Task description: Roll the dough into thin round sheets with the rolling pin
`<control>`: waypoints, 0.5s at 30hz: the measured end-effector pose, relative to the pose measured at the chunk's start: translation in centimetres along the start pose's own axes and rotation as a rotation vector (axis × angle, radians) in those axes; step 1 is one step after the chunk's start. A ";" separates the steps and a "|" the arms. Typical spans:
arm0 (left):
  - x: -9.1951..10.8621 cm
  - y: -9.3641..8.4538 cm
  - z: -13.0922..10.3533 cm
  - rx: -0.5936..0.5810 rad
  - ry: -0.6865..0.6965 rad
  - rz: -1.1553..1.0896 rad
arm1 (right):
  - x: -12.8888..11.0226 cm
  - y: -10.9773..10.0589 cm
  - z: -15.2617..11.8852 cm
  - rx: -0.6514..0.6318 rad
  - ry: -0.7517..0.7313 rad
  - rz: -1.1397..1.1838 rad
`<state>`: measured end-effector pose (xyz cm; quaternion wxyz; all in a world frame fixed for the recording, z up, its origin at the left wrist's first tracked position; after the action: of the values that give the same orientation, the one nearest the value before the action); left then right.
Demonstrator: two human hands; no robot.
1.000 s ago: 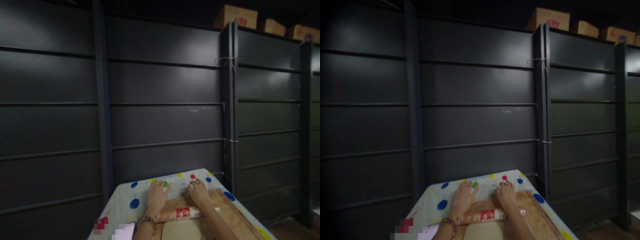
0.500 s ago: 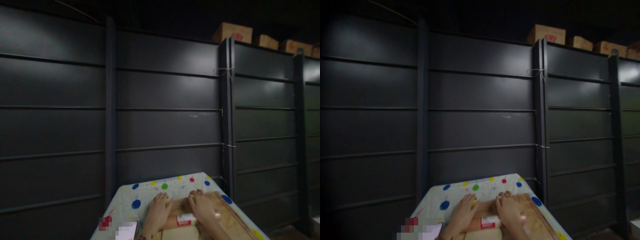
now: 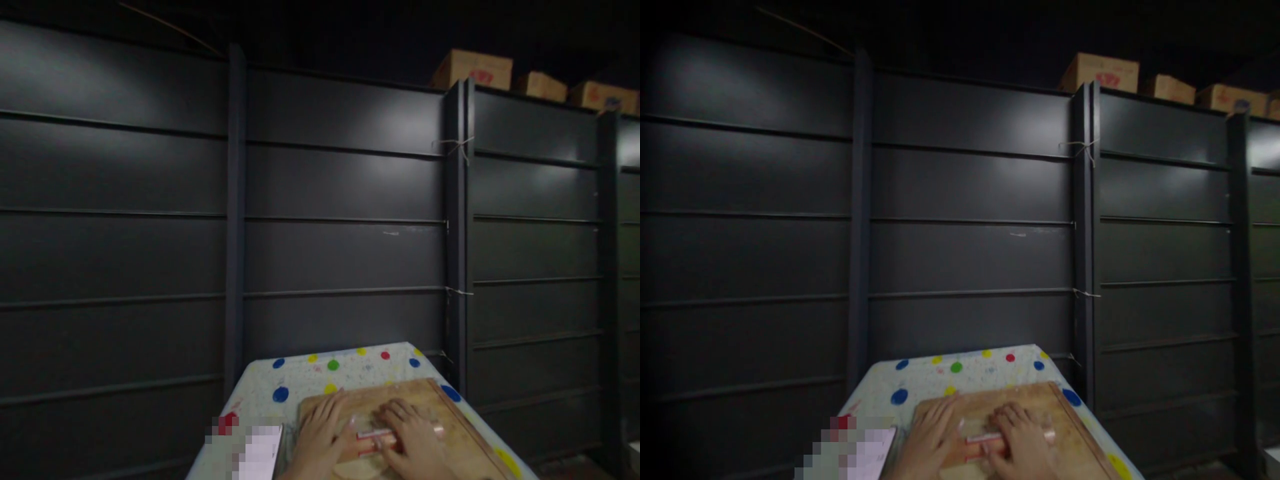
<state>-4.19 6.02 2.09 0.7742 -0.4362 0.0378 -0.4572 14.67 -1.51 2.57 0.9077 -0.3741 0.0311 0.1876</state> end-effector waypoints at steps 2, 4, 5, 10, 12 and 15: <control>-1.0 -0.6 -0.2 0.063 -0.006 -0.101 | -0.6 0.3 0.0 -0.037 -0.100 0.028; -1.6 -1.3 -0.6 0.130 0.025 -0.116 | -0.7 1.0 0.1 -0.054 -0.160 0.033; -1.7 -1.7 -0.8 0.163 0.053 -0.098 | -0.7 1.3 0.1 -0.043 -0.174 0.032; 0.3 -4.3 -2.5 0.354 0.281 0.005 | 1.5 1.4 -0.5 0.193 -0.027 0.013; 2.0 -4.1 -3.0 0.245 0.454 0.005 | 2.7 1.2 -0.9 0.262 0.088 0.002; 2.8 -2.3 -3.1 -0.045 0.500 -0.016 | 3.9 0.6 -1.2 0.362 0.198 -0.021</control>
<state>-5.57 1.50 2.77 0.7272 -0.3272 0.2348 -0.5559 18.20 -0.67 0.51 0.9545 -0.2219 0.1494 0.1318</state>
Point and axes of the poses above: each hand's wrist, its own z-axis towards the middle knuckle, its own y-axis out of the palm, x = y × z, the point moved 6 cm from there along z, towards the middle knuckle, and after that the axes turned 10 degrees about x, right-handed, at the moved point
